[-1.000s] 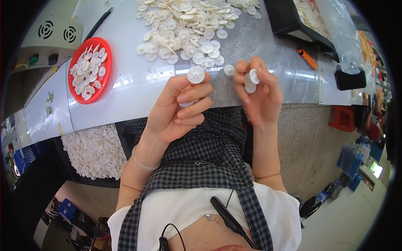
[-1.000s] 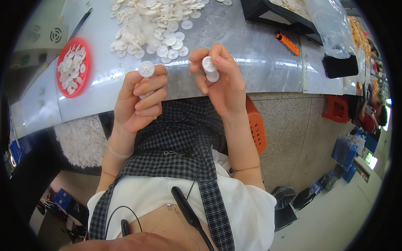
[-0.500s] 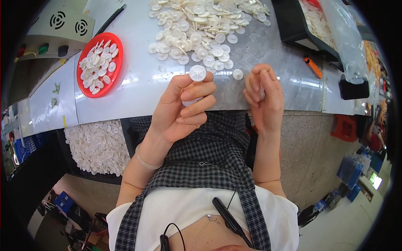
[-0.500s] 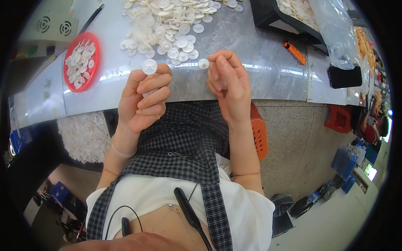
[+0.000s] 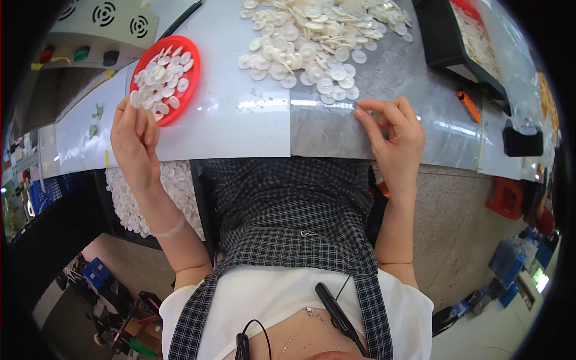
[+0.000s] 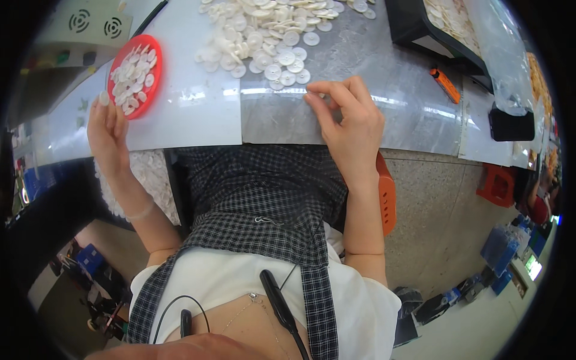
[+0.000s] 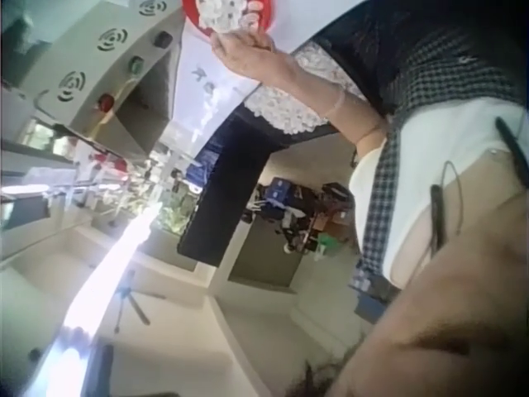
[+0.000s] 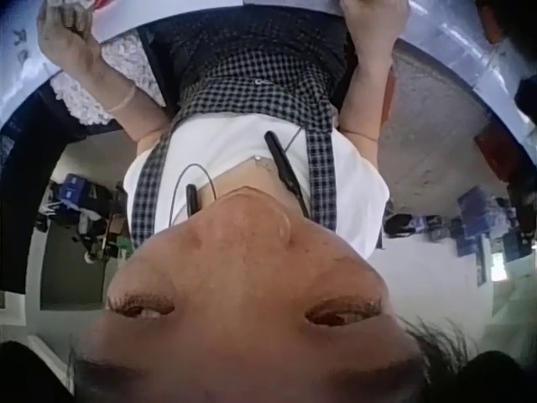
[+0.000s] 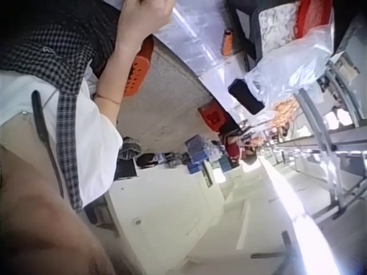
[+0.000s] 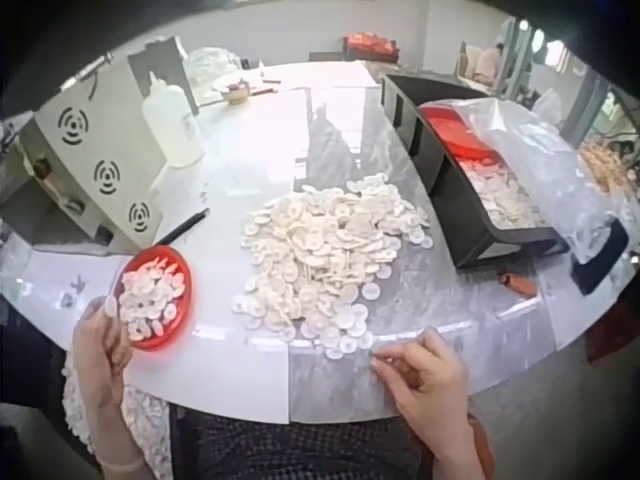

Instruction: Sorting and inspecting small white plastic components on a workbench.

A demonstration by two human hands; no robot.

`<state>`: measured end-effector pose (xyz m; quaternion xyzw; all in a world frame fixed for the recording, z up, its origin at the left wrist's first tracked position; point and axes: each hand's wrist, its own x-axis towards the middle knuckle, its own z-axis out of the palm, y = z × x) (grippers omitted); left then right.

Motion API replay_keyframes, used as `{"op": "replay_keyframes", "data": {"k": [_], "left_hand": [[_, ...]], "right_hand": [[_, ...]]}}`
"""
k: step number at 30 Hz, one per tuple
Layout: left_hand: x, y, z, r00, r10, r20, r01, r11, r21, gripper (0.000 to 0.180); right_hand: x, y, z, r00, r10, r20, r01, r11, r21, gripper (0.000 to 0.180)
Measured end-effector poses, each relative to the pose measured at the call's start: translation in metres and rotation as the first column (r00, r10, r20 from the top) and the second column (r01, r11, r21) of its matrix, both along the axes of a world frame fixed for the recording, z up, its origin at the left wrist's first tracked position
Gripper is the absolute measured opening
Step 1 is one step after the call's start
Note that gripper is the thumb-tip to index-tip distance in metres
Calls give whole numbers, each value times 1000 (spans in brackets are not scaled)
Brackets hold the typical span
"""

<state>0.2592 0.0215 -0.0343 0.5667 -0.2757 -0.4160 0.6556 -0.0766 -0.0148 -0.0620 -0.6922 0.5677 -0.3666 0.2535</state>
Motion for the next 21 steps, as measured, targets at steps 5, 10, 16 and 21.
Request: {"op": "replay_keyframes", "data": {"k": [5, 10, 16, 21], "left_hand": [[-3, -10, -17, 783, 193, 592, -173, 981, -91, 23], [-68, -19, -19, 637, -188, 748, 199, 977, 77, 12], [-104, -40, -22, 513, -244, 823, 254, 959, 126, 16], [-107, -46, -26, 451, -259, 854, 281, 950, 139, 11]], "right_hand": [[5, -2, 2, 999, -43, -26, 42, 999, -6, 15], [5, -2, 1, 996, -22, -81, 19, 999, -31, 12], [3, -3, 0, 993, -42, -114, 40, 999, -22, 11], [1, 1, -3, 972, 3, 236, -21, 997, 74, 16]]}}
